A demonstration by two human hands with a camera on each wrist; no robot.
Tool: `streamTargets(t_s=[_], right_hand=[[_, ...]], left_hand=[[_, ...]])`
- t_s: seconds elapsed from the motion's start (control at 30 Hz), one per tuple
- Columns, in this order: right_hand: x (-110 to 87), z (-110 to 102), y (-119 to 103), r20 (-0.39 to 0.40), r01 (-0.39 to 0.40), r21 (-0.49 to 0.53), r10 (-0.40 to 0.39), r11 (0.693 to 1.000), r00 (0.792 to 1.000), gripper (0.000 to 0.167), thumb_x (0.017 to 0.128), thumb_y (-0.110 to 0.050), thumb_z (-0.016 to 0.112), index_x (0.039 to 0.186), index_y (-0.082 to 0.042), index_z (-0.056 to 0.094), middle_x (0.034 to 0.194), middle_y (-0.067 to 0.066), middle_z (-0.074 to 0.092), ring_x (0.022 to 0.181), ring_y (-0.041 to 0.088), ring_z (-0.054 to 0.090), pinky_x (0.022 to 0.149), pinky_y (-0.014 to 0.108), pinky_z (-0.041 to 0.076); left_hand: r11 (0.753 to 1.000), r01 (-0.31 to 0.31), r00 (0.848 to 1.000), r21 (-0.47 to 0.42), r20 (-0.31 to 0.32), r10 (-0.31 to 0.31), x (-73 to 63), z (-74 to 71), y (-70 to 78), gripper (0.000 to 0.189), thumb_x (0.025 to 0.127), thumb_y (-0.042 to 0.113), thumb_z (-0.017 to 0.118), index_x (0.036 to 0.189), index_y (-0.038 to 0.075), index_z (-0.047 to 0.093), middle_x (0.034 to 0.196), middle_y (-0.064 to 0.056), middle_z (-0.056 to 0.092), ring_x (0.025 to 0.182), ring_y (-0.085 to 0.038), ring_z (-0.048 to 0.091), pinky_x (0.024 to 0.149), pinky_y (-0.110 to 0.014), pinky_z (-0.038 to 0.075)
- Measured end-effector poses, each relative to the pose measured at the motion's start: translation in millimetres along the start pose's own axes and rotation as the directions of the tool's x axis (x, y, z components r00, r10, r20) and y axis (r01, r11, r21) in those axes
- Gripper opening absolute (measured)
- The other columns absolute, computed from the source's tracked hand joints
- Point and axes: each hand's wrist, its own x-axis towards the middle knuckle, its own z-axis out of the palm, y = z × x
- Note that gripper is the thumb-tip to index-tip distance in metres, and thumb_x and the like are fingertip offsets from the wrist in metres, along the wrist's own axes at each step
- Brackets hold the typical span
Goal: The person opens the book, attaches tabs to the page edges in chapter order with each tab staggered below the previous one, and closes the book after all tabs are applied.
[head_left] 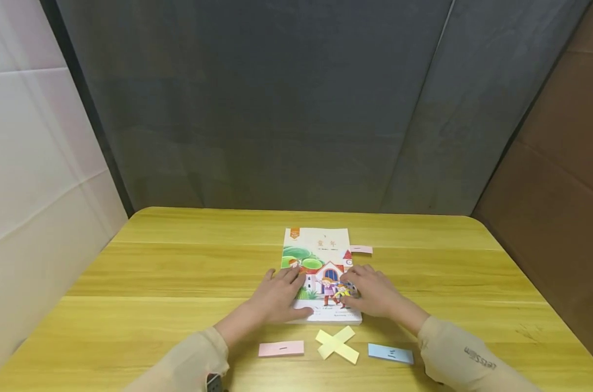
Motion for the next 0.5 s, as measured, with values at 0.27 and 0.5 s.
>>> streamTargets(t_s=[0.27, 0.5], right_hand=[[1.0, 1.8, 2.1, -0.001, 0.004, -0.003, -0.004, 1.000, 1.000, 0.036, 0.078, -0.036, 0.062, 0.105, -0.012, 0.059, 0.105, 0.003, 0.053, 0.098, 0.024, 0.047, 0.075, 0.044, 0.041], [1.2, 1.4, 2.5, 0.005, 0.010, 0.017, -0.010, 1.000, 1.000, 0.037, 0.079, -0.035, 0.062, 0.107, -0.012, 0.059, 0.108, 0.005, 0.052, 0.101, 0.025, 0.046, 0.078, 0.046, 0.040]], left_hand=[[1.000, 0.000, 1.000, 0.024, 0.019, -0.001, -1.2, 0.2, 0.4, 0.078, 0.079, 0.063, 0.041, 0.134, 0.006, 0.037, 0.138, -0.013, 0.030, 0.124, -0.030, 0.027, 0.093, -0.056, 0.021], [0.999, 0.004, 1.000, -0.041, -0.011, -0.005, -4.2, -0.6, -0.5, 0.077, 0.080, 0.059, 0.045, 0.134, 0.005, 0.035, 0.138, -0.015, 0.028, 0.124, -0.031, 0.027, 0.093, -0.056, 0.021]])
